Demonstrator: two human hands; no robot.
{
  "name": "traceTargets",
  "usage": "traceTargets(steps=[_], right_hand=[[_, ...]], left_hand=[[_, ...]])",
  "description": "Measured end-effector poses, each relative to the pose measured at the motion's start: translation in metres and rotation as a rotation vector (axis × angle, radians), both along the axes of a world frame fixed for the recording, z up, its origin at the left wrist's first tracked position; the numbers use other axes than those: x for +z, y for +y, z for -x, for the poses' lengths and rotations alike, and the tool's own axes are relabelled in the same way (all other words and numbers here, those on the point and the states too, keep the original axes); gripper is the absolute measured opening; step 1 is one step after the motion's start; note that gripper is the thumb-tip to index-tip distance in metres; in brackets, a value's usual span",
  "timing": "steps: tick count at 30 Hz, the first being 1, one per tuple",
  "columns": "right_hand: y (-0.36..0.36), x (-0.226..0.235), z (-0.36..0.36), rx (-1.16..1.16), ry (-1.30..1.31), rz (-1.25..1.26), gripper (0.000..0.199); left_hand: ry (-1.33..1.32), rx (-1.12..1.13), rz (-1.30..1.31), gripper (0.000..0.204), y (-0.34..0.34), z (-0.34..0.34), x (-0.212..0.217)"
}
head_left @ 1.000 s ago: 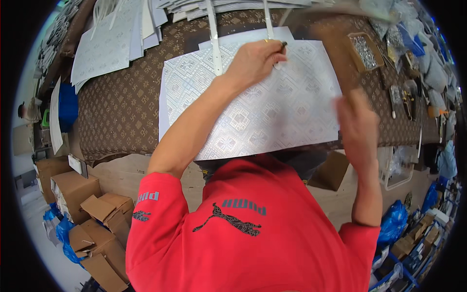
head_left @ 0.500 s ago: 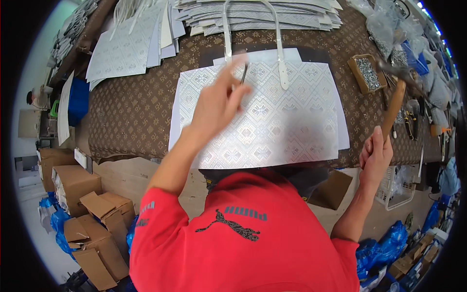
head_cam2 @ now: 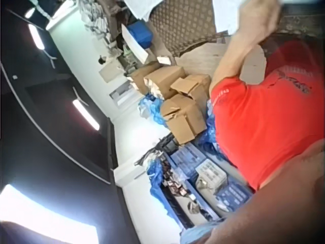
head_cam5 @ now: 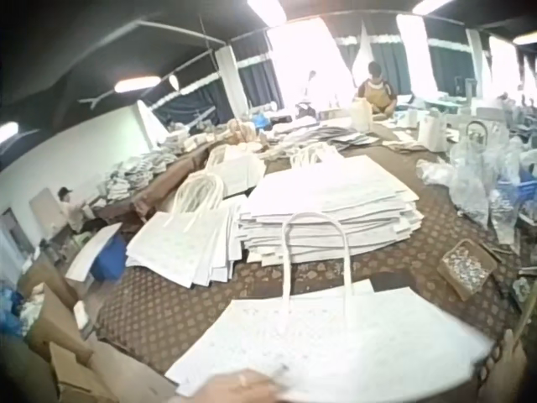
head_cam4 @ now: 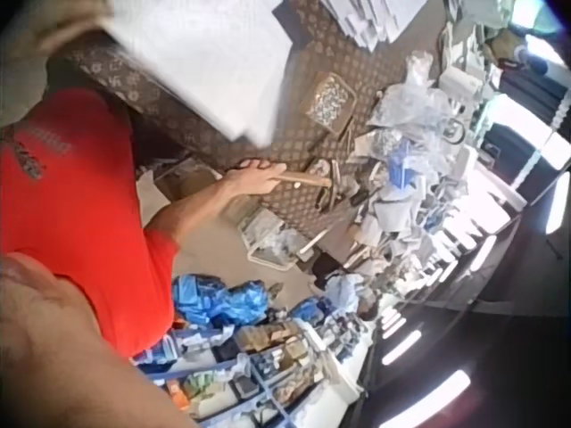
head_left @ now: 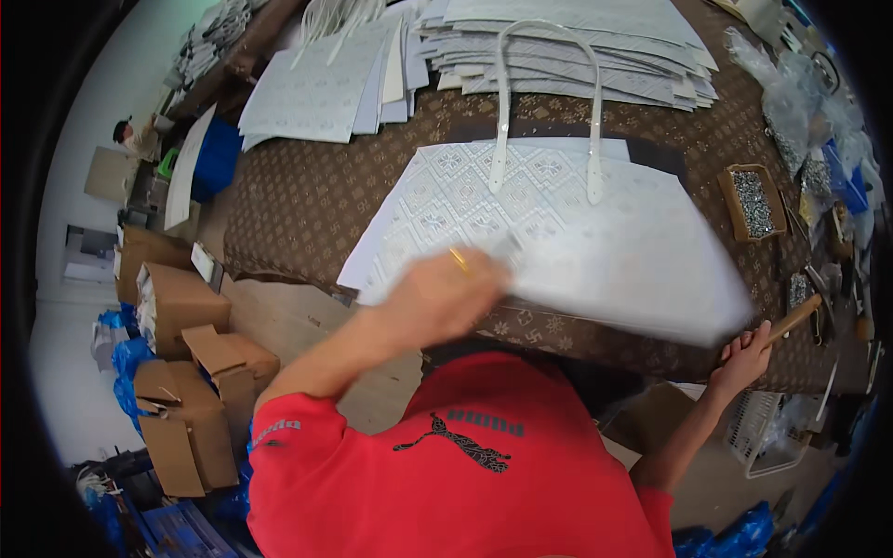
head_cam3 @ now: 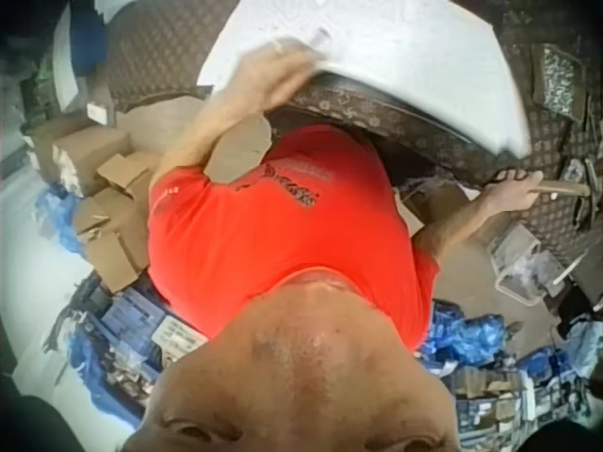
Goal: Assembling bags by hammering metal studs into the handle attachments.
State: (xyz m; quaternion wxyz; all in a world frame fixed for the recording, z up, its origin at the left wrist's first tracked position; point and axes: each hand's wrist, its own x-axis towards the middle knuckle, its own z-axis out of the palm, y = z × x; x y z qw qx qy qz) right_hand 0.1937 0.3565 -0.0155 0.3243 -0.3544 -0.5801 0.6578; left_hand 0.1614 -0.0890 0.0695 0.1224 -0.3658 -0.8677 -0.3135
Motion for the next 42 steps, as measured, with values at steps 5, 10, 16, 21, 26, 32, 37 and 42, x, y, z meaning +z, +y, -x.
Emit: traceTargets(steps=[5,10,16,21,26,32,37,42], right_hand=[[-0.001,-0.001,-0.007,-0.004,0.05,0.02,0.03],[-0.001,0.0,-0.005,-0.061,0.077,0.076,0.029],[0.0,-0.001,-0.003,-0.071,0.041,0.054,0.028],[-0.002,0.001,-0.001,-0.042,0.031,0.047,0.027],[-0.002,0.0,-0.001,-0.073,0.021,0.053,0.027],[-0.001,-0.001,0.001,-0.09,-0.002,0.02,0.03],[0.005,-0.003,0.004,-0.072,-0.019,-0.047,0.033],[0.002,-0.003,0.006,-0.071,-0.029,-0.07,0.035]], left_hand=[[0.229,0.397,-0.249,0.014,-0.058,0.113,0.143],[0.824,0.612,-0.229,0.018,-0.069,0.199,0.241],[1.319,0.111,0.006,0.021,-0.015,0.317,0.235],[0.771,0.305,0.119,0.02,0.028,0.376,0.124],[-0.213,0.277,-0.502,0.032,0.067,0.347,0.04],[-0.755,0.038,-0.957,0.036,0.08,0.217,0.038],[-0.693,-0.09,-0.918,0.032,0.066,0.158,0.054],[-0.633,-0.087,-0.984,0.029,0.051,0.136,0.063]])
